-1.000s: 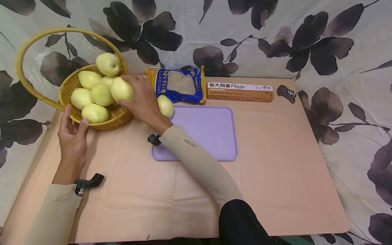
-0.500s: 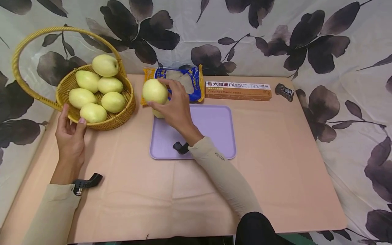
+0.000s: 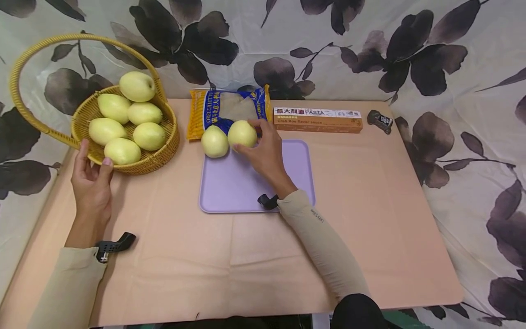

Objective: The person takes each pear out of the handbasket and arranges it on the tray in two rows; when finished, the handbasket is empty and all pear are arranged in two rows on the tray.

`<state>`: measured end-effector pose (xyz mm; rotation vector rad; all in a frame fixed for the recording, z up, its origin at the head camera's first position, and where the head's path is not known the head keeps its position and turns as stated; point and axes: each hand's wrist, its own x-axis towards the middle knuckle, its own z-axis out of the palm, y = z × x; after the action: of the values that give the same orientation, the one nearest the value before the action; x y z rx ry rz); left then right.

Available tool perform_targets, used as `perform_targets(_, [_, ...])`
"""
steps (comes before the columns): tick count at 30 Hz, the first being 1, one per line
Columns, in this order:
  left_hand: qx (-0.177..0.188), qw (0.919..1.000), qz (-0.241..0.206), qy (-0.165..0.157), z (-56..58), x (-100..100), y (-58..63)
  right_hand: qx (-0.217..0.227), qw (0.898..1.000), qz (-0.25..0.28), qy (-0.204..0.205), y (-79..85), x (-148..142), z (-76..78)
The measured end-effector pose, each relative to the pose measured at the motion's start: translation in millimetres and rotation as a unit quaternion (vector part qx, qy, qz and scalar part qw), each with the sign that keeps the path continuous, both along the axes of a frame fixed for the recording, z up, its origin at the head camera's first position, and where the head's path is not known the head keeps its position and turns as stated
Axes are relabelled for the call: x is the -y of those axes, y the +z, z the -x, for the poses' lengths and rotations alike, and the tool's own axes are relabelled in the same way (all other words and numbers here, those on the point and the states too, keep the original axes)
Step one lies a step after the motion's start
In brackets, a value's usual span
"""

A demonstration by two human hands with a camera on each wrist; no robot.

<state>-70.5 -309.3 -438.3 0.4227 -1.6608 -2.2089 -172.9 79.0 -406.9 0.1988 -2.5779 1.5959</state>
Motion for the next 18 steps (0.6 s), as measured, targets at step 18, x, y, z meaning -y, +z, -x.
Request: perform_targets(18, [-0.004, 1.0000, 0.000, 0.005, 0.1, 0, 0.9, 0.045, 0.998, -0.045, 0.025, -23.1, -1, 7.9])
